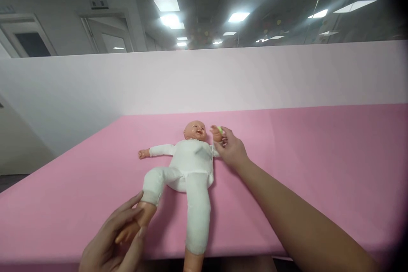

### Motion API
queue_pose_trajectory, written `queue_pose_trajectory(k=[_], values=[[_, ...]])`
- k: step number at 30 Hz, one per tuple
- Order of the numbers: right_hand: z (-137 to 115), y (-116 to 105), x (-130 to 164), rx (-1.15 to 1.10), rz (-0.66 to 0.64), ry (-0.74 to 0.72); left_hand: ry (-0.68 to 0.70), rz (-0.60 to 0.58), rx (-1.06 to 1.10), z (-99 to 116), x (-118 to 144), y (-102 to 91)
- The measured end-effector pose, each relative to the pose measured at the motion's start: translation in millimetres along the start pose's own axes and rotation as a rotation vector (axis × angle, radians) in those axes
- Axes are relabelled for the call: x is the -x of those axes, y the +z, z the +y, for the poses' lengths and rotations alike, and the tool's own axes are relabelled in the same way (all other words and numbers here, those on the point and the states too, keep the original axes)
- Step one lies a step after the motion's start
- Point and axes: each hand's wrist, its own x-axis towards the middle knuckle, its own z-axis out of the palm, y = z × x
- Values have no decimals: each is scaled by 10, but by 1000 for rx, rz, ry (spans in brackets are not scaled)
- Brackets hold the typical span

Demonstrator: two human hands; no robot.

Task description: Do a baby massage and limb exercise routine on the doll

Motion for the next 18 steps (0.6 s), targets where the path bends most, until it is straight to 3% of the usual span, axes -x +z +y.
queue_pose_trajectory(k=[3,8,13,18], values=[[-149,103,76,53,-92,-213,-8,-64,18,23,-274,99],[-192,194,103,74,-173,-480,24,-109,-181,93,-649,343],[-121,207,90,22,-226,-540,75,-259,-255,71,-780,520],[-101,224,63,32,-261,-524,69,-360,-285,26,-784,576]])
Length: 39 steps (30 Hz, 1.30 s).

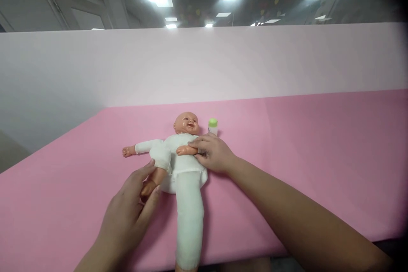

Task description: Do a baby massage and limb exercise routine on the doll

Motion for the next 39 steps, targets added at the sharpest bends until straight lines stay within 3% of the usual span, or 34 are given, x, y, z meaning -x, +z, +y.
queue_pose_trajectory(k=[6,11,15,23,25,31,39], values=[[-47,-44,-19,-12,-5,82,3,41,85,-29,36,11],[-2,-148,23,-75,69,254,11,146,136,-24,132,-37],[171,-183,66,-144,144,421,60,223,144,-27,338,-113],[626,-243,170,-262,299,830,43,205,221,-89,909,-318],[716,-273,206,-247,285,874,24,194,210,-146,1027,-335],[766,-364,242,-54,73,921,-15,183,116,-347,1321,-282],[687,-403,229,20,77,1017,-63,192,176,-296,1299,-281]])
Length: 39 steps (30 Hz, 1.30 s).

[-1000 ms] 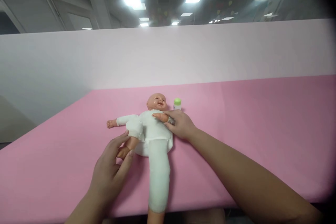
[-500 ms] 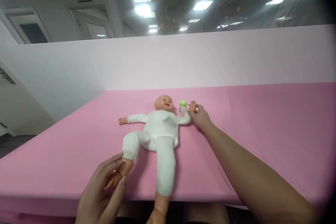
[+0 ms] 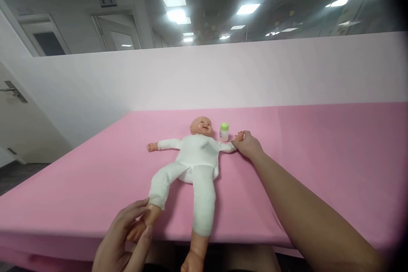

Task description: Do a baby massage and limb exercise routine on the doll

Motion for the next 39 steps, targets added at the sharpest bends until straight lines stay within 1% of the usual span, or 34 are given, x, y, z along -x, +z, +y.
queue_pose_trajectory(k=[2,5,7,8,10,13,17,20,23,26,28,33,36,39], values=[[-17,14,16,-42,38,-54,-12,9,44,57,-64,12],[-108,62,88,-143,120,-218,-24,32,110,152,-177,48],[-213,107,179,-198,145,-336,-25,48,123,213,-270,82],[-273,130,236,-215,137,-401,-21,51,119,242,-323,101],[-395,172,361,-218,80,-554,1,50,108,295,-444,141],[-543,212,525,-119,-18,-735,35,30,85,356,-640,207],[-618,234,609,-41,-86,-889,68,-35,13,378,-863,288],[-610,242,590,-41,-117,-975,51,-91,-16,359,-981,341],[-603,241,561,-16,-157,-1029,10,-135,-37,339,-1071,400],[-611,234,548,14,-176,-1041,-24,-229,-56,333,-1134,460],[-617,236,543,17,-178,-1038,-41,-262,-58,331,-1153,490],[-609,282,537,-8,-156,-1020,-39,-231,-51,291,-1138,538],[-603,301,546,-45,-122,-962,-25,-202,-49,265,-1109,547],[-590,285,556,-85,-101,-878,-14,-175,-61,256,-1032,498]])
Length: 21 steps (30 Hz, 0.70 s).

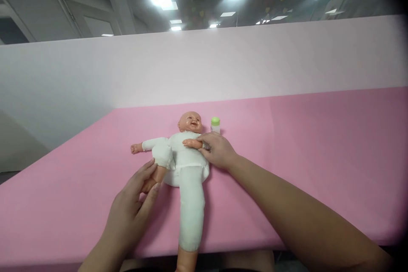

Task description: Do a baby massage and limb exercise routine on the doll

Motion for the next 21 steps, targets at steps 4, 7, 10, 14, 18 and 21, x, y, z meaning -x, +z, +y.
queue_pose_trajectory(k=[4,7,10,14,18,21], values=[[84,-41,28,-57,114,142,64,47,13,-22,261,-122],[221,-61,39,-156,227,283,89,48,34,-49,506,-243],[366,-88,44,-206,353,438,91,1,26,-86,715,-369],[502,-169,74,-253,451,598,91,-27,-3,-149,918,-482],[579,-268,128,-180,435,755,103,-51,-27,-176,1043,-514],[605,-325,148,-52,313,926,99,-72,-35,-164,1088,-522]])
